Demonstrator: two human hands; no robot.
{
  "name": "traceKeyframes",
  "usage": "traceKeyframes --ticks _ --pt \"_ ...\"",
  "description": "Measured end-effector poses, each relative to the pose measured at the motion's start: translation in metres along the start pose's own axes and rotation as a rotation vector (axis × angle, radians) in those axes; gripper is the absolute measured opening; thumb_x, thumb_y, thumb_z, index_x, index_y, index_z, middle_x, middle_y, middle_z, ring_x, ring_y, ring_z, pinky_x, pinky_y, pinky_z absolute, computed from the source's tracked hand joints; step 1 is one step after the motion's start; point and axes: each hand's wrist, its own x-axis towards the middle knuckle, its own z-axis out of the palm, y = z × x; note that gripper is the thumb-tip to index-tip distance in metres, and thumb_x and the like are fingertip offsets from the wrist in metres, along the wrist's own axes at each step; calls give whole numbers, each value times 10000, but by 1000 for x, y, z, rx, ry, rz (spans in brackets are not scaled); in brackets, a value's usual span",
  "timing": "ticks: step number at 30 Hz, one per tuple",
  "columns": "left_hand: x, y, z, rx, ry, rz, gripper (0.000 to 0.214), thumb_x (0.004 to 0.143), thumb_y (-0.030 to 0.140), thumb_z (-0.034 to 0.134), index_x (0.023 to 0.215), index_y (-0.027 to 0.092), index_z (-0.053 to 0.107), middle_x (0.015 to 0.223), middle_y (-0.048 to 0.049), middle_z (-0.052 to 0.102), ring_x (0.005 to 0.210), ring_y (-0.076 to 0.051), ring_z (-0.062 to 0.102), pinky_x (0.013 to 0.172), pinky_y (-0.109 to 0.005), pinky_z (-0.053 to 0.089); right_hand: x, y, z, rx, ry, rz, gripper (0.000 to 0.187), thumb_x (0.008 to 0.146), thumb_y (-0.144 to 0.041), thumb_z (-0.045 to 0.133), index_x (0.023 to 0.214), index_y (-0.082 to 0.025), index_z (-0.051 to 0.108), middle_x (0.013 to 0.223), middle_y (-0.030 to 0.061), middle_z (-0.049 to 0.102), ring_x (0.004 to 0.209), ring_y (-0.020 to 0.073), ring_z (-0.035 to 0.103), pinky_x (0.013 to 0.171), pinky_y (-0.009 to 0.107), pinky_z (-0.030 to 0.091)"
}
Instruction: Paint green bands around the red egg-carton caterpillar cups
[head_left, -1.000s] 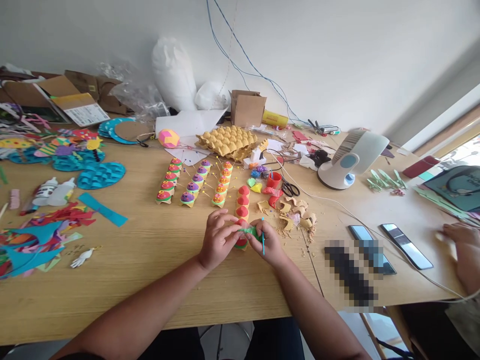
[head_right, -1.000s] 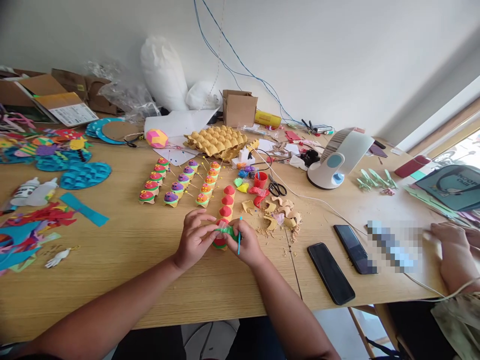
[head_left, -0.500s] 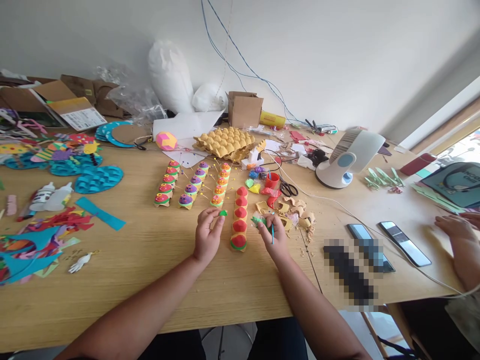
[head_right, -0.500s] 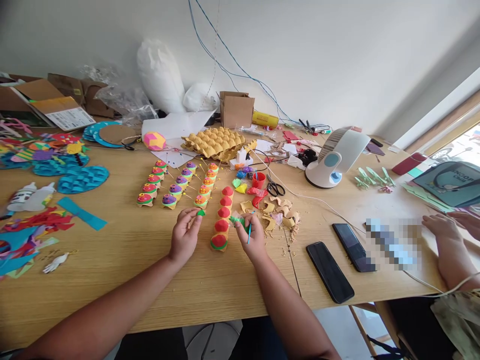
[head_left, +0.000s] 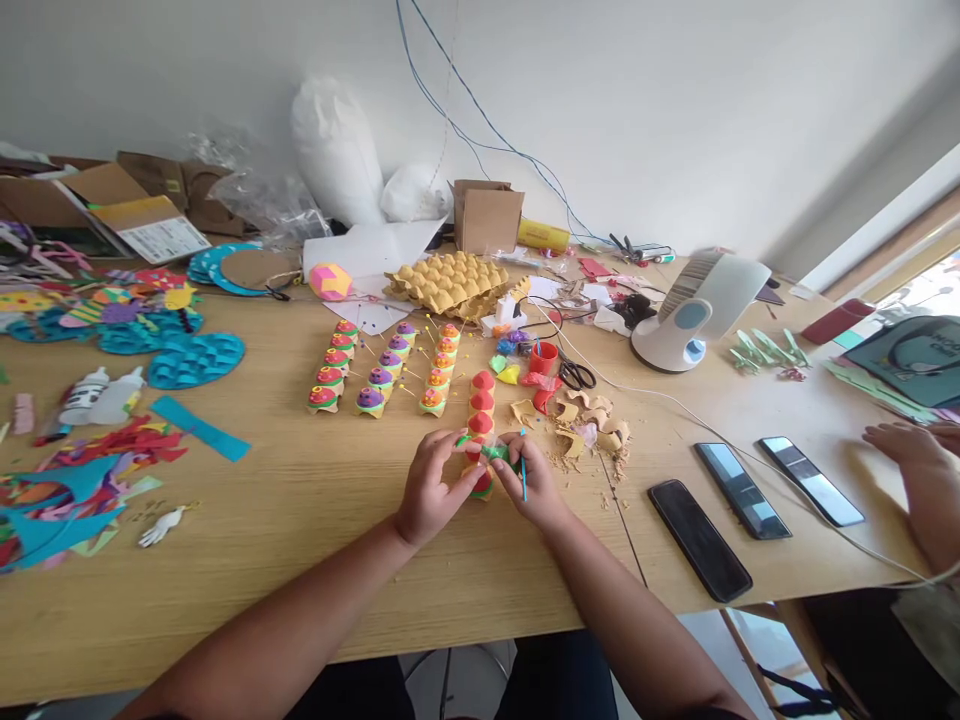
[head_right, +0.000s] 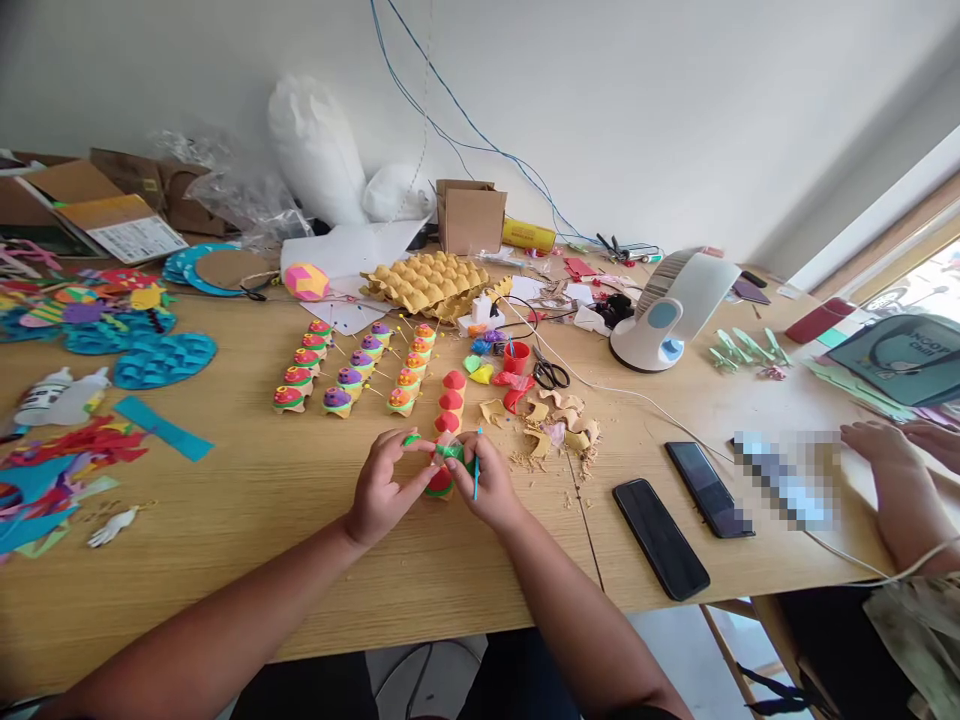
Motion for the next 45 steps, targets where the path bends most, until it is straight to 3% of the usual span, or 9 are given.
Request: traceKeyframes --ticks 7,11,14,18,24,31,45 --pt "-4 -1 2 -11 -16 16 645 895 139 768 1476 235 505 1210 -117 749 1184 -238 684 1005 -411 597 -2 4 3 -31 -28 -4 293 1007 -350 613 850 -252 386 925 41 611 785 153 521 715 287 434" --pt "-3 -2 1 -12 -80 -23 677 906 166 769 1510 238 470 1189 -102 770 1248 -251 661 1067 -441 569 -3 3 3 -23 -35 -7 295 1012 -358 606 849 -254 384 890 26 589 755 148 499 693 277 422" --pt "-1 -3 0 -16 -104 -32 579 932 173 740 1462 234 516 1188 -100 759 1234 -240 668 1052 -419 579 -3 1 4 -12 -43 -7 291 1016 -370 600 854 -256 386 866 18 574 747 150 499 687 275 424" --pt "-1 -4 0 -21 -87 -5 504 944 163 718 1415 233 552 1182 -100 738 1206 -230 682 1022 -400 601 -3 1 4 -13 -55 -9 285 1018 -373 597 858 -258 390 862 21 579 756 156 513 697 279 439" --pt "-6 -4 3 34 -6 -9 618 902 187 770 1466 230 522 1260 -129 700 1216 -262 685 1026 -439 610 -3 1 4 -30 -30 9 303 1014 -385 605 852 -256 385 880 23 590 732 144 486 674 274 424" --pt "-11 -7 4 -6 5 -4 680 889 163 777 1503 268 503 1276 -132 692 1213 -264 686 988 -443 642 -4 0 6 22 -30 42 345 1003 -432 621 825 -254 385 883 25 607 726 140 503 670 275 438" --pt "-1 -1 -3 71 -59 36 400 920 182 737 1305 235 646 1142 -102 748 1102 -235 721 938 -385 634 -6 -2 5 90 -76 59 337 1008 -456 619 841 -252 408 933 49 650 806 163 592 721 300 486"
